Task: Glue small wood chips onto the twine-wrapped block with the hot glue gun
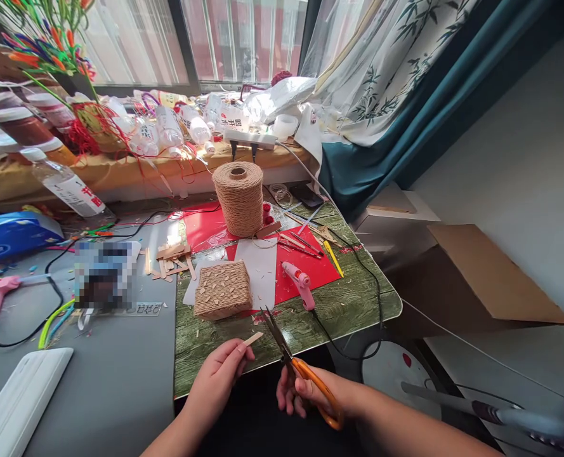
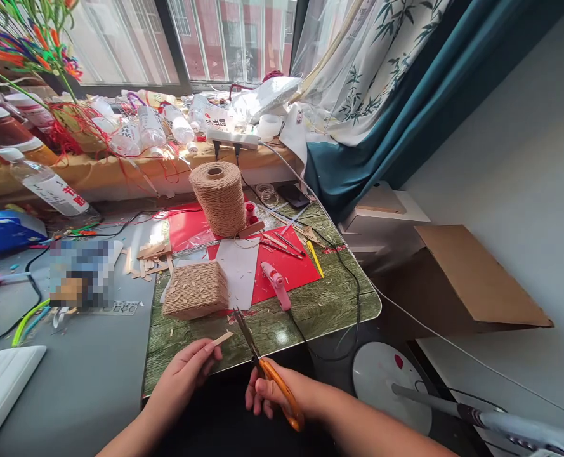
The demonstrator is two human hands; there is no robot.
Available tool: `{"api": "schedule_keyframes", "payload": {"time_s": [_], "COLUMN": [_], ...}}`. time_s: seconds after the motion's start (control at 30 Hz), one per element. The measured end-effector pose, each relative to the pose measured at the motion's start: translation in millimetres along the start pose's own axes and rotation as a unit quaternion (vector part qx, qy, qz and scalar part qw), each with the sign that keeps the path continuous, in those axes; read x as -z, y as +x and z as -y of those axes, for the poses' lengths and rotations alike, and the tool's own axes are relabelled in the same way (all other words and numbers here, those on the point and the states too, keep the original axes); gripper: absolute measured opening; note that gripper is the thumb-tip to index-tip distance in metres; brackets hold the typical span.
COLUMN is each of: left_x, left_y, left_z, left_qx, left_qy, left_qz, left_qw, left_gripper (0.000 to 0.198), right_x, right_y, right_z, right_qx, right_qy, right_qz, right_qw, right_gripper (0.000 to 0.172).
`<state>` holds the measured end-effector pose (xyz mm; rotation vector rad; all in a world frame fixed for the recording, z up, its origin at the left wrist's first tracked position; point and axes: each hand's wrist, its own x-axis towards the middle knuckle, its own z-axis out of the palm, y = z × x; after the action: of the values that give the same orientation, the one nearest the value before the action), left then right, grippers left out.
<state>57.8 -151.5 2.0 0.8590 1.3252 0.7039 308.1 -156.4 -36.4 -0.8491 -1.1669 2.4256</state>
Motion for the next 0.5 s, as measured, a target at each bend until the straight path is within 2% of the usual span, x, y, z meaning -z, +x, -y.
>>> {"api": "schedule_keyframes", "payload": {"time_s": [0.13,0.3,0.5], "left_x": [-5.3,-12.7,-18.0], "left_y": [-0.7,1.8,5.8], "left_z": [3.4,4.4,-3.0], "left_qx": [-0.023,-0.044,-0.016], "left_qy": [-0.002,0.059,0.109], "left_qz": [-0.01,-0.005,0.089], "left_qw": [1.0,0.997,0.99], "left_gripper": [0.056,0.06,0.061], "right_x": [0.8,0.2,-7.1], "right_y": [-0.4,-0.3,-0.1], "right_z": [1.3,0.7,3.5], "right_qx": [0.008,0.01,0.034], "right_qy": [-0.034,-0.105,-0.127], "right_qz": [0.013,0.016,0.001], "right_qw": [0.999,0.994,0.991], "right_gripper": [0.074,0.075,0.073]}}
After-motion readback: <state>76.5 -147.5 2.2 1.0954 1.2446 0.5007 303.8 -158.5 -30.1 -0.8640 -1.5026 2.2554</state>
